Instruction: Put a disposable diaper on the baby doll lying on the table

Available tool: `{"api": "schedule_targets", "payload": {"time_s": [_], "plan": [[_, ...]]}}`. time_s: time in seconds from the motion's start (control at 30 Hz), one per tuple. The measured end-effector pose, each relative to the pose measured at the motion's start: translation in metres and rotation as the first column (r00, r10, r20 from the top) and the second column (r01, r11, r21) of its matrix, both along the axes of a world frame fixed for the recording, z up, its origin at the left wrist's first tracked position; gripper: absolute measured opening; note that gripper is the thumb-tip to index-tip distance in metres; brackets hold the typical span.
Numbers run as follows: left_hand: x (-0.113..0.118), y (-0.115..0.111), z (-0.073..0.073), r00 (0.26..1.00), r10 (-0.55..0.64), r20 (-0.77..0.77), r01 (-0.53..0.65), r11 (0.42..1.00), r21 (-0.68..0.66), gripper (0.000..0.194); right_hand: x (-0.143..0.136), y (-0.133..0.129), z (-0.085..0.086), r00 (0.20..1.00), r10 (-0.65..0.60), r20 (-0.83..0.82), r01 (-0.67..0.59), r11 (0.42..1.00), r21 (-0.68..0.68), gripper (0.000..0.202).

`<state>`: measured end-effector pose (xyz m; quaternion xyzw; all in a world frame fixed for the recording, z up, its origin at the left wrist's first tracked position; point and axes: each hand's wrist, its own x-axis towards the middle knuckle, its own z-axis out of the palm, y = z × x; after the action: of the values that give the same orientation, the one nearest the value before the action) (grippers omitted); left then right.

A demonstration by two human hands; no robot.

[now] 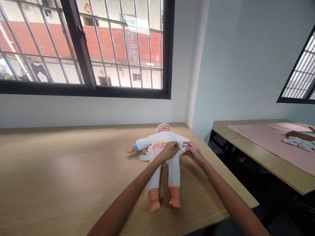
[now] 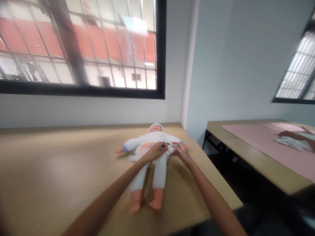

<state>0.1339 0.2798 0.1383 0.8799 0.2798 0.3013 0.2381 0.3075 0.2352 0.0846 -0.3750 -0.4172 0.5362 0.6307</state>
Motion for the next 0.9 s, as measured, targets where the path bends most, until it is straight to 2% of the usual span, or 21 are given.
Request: {"api": "schedule_targets", "payload": {"time_s": [0.3,0.67,0.9], "plan": [[-0.0004,0.003,-0.0019,0.999,-0.005,0.032,0.004,1.0,0.01,0.008,-0.0009,0.0019,-0.0018,1.0,-0.008,-0.01,0.008,1.0,0.017,0.045],[0.0005,0.0079,-0.0088,0.997,-0.051,0.056,0.05,0.998,0.027,0.01,-0.0017,-0.0001,0.0005,1.0,-0.023,0.006,0.023,0.999,0.036,0.046],[0.0021,0.0031,-0.0063,0.999,-0.014,0.031,0.013,0.999,0.032,0.012,-0.0026,0.0013,-0.0014,1.0,-0.027,0.004,0.027,0.999,0.046,0.043]]}}
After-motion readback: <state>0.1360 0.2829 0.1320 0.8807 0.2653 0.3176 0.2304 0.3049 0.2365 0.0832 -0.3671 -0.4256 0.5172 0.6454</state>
